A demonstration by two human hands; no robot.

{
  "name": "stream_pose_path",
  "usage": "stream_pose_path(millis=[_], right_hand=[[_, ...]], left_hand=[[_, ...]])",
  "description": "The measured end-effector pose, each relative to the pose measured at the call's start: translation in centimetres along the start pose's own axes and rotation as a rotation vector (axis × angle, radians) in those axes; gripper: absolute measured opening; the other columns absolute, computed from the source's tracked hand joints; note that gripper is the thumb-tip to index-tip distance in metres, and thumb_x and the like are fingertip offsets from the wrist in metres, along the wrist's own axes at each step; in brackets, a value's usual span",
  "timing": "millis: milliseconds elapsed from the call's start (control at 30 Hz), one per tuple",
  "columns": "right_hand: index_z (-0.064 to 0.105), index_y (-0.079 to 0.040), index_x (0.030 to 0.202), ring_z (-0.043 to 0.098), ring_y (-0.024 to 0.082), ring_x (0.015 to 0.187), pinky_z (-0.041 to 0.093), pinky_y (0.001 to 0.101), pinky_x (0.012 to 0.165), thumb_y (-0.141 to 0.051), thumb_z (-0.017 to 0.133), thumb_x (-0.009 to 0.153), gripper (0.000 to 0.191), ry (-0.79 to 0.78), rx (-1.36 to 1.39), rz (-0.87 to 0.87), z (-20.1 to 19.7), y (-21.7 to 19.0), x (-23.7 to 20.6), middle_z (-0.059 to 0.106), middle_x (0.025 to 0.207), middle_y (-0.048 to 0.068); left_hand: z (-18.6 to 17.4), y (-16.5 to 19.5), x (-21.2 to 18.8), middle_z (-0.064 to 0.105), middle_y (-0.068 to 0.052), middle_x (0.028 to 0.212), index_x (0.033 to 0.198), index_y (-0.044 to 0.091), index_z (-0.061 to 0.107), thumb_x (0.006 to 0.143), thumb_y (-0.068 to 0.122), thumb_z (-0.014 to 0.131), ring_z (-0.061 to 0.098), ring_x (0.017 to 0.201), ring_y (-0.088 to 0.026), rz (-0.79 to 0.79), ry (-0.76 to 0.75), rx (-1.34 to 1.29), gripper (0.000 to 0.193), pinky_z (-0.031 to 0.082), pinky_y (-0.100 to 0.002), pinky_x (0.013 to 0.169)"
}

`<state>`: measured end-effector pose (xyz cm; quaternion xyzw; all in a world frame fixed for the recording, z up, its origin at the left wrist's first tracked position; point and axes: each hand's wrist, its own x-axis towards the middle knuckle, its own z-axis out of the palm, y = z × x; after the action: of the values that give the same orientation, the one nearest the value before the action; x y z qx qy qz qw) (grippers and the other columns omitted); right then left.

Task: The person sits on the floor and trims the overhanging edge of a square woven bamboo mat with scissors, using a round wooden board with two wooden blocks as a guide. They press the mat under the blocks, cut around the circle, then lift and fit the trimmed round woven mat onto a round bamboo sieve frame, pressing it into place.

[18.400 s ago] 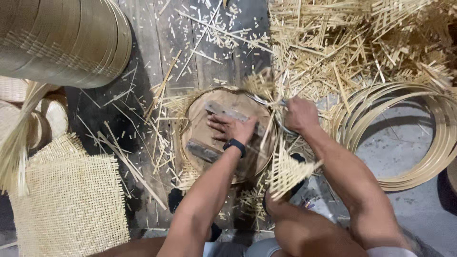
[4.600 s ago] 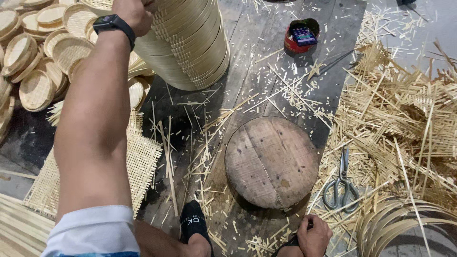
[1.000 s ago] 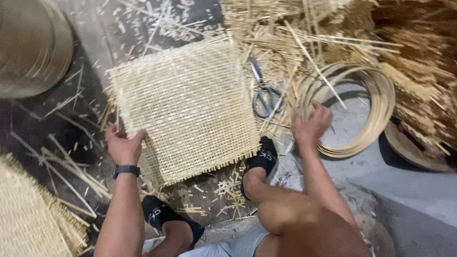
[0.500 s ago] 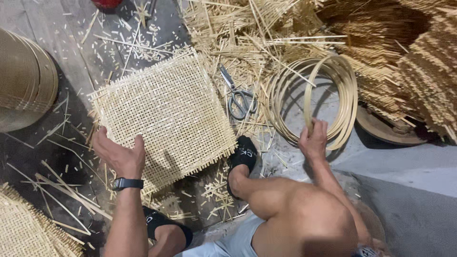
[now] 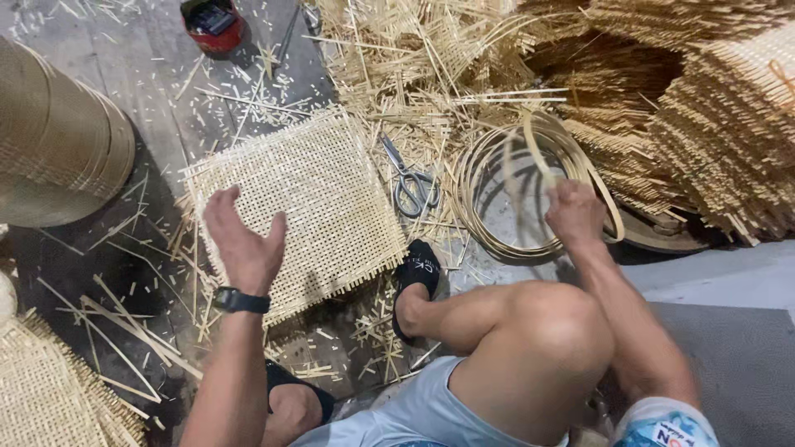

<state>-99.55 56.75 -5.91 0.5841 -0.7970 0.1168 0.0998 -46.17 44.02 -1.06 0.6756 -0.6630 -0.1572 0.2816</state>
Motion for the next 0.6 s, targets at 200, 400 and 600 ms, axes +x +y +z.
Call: stream_pose_path(millis=[200,400,600], right_hand=[[0.073,-0.013,0.105,0.067,0.032,0.08,0.055,0.0455,0.068,-0.013,0.068,0.095,0.011,0.065,0.036,-0.222,-8.8,-5.4,3.8,0.066,0.093,0.011],[0.074,-0.005,0.102,0.063,0.026,0.066,0.05,0.0394,0.051,-0.013,0.071,0.08,0.024,-0.211,0.164,-0.874,-19.5,-17.1,7.8,0.064,0.08,0.009],[0.057,0.005,0.131,0.065,0.04,0.107,0.053,0.0488,0.091,-0.022,0.071,0.1,0.044,0.43,0.29,-0.942,-22.7,-23.6,14.7,0.064,0.116,0.025]], left_hand=[[-1.5,6.7,-1.1,0.056,-0.018,0.145,0.144,0.009,0.052,0.091,0.02,0.082,0.053,0.139,-0.034,0.48,0.038,-0.206,0.062,0.043,-0.047,0.121],[-0.4,14.5,-1.0,0.062,-0.021,0.133,0.153,0.007,0.041,0.088,0.029,0.081,0.057,0.124,-0.035,0.969,-0.032,-0.233,0.079,0.043,-0.05,0.109],[-4.9,9.9,3.3,0.063,0.0,0.076,0.119,0.011,0.072,0.108,0.018,0.064,0.053,0.062,-0.012,0.207,0.071,-0.778,0.015,0.04,-0.028,0.053]])
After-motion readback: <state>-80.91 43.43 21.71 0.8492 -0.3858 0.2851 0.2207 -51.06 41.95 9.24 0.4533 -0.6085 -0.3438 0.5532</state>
